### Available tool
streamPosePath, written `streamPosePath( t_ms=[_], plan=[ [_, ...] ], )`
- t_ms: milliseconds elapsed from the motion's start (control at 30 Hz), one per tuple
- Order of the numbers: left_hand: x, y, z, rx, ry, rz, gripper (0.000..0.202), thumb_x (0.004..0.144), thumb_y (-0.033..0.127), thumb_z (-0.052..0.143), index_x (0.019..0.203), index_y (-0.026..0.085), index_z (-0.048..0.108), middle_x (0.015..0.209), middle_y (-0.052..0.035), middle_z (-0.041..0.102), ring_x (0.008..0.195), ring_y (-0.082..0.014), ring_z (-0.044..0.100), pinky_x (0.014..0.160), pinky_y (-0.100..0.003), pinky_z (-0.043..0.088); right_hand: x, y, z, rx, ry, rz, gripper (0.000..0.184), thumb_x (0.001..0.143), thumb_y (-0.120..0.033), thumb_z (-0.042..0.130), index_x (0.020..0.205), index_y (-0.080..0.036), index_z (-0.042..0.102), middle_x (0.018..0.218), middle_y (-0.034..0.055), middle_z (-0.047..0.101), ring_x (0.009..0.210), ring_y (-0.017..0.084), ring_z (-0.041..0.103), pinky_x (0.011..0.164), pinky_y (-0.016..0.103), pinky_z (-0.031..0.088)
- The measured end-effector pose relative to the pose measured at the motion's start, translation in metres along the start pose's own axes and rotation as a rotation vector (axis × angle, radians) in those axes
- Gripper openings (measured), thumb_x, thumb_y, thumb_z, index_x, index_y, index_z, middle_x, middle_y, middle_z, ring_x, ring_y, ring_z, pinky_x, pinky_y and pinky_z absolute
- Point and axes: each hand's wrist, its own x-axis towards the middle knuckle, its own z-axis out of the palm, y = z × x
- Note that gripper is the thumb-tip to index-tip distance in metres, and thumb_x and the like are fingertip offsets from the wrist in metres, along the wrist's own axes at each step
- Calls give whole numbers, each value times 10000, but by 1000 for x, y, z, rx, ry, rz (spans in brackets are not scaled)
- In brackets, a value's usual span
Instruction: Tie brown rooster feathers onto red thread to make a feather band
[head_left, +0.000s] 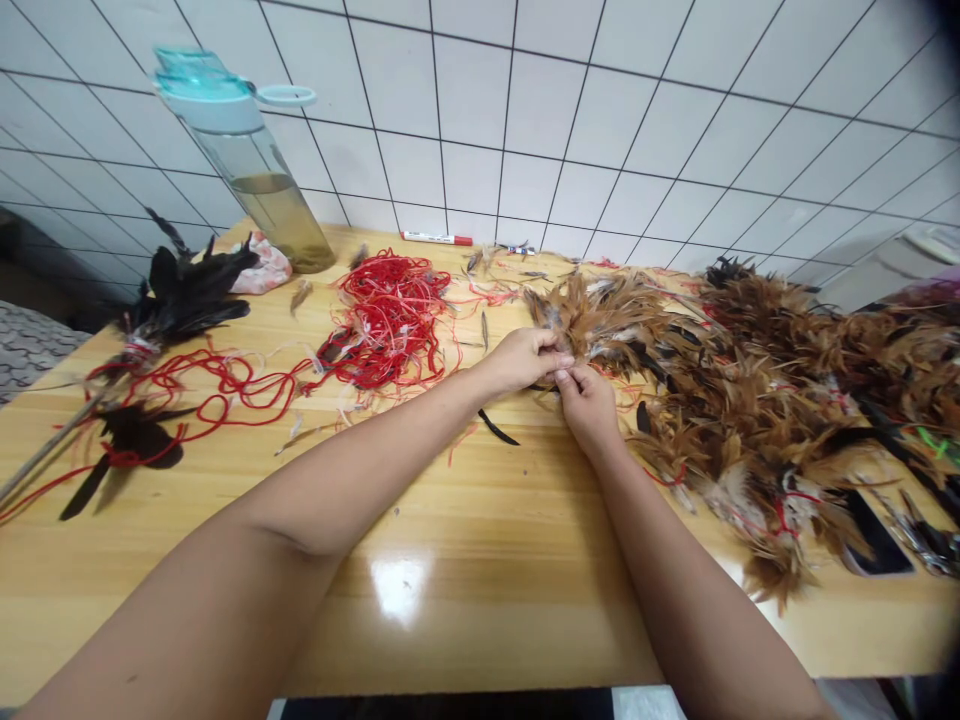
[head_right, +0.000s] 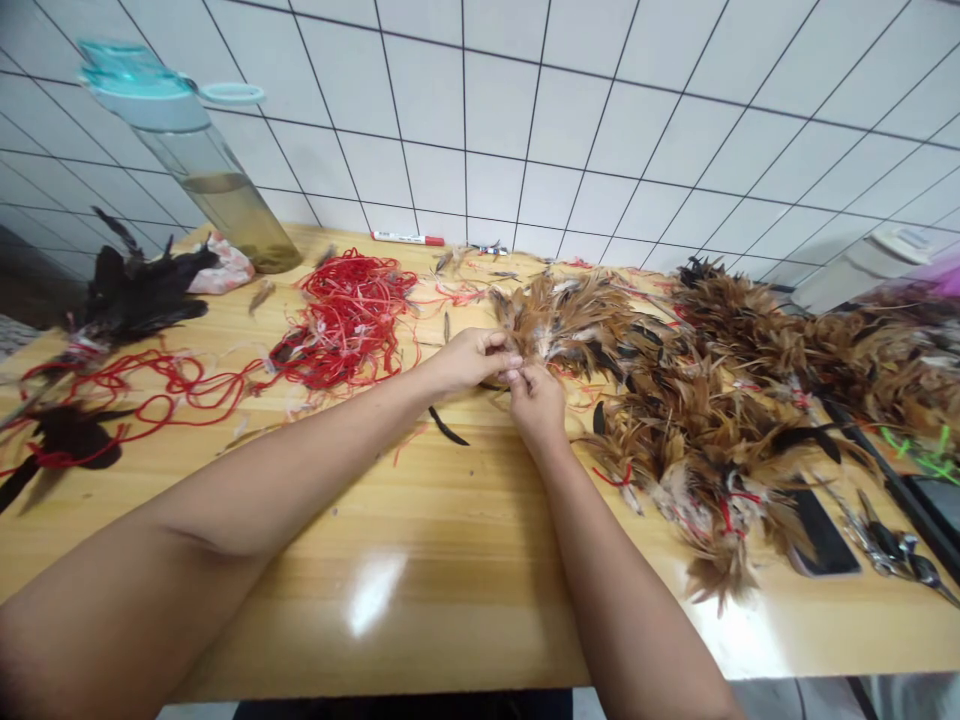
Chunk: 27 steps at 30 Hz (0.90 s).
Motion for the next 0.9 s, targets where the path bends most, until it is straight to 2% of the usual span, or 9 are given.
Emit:
streamPosePath(
  t_ms=[133,267,367,567,767,900],
  plan=[
    [2,0,-4,-290,77,-50,212,752,190,725,682,104,545,549,48,527,493,-26,459,517,-155,362,-2,-5,1,76,60,52,232,800,-403,562,766,-205,679,732,30,673,697,172,567,714,312,449],
    [1,0,-7,-472,46,-187,240,766,187,735,671,99,533,560,28,529,481,-27,474,507,-155,383,-3,-8,2,169,69,111,254,765,-452,602,744,-202,647,638,-10,599,595,130,476,605,267,403],
    [0,2,-5,-502,38,-252,238,795,182,709,658,99,533,548,14,531,476,-34,484,494,-151,398,-2,-9,2,192,54,112,264,751,-463,621,731,-201,648,622,-15,582,581,121,457,586,261,389],
    [0,6,-3,-562,104,-298,208,853,129,627,668,102,535,510,23,512,448,-29,474,463,-129,392,-2,-9,2,226,30,94,248,739,-457,637,732,-209,638,619,-19,567,584,125,460,596,266,389],
    [-2,7,-2,-556,54,-310,210,823,147,670,662,94,546,518,15,523,446,-28,477,474,-133,418,-1,-7,2,249,42,102,247,729,-449,648,714,-203,631,617,-18,564,581,125,450,596,266,373],
    [-4,9,-1,-547,36,-308,210,850,121,625,659,82,546,522,5,536,441,-23,475,470,-125,414,-1,-8,2,232,52,110,251,732,-447,642,710,-197,632,635,-10,589,590,123,459,599,262,383]
  ],
)
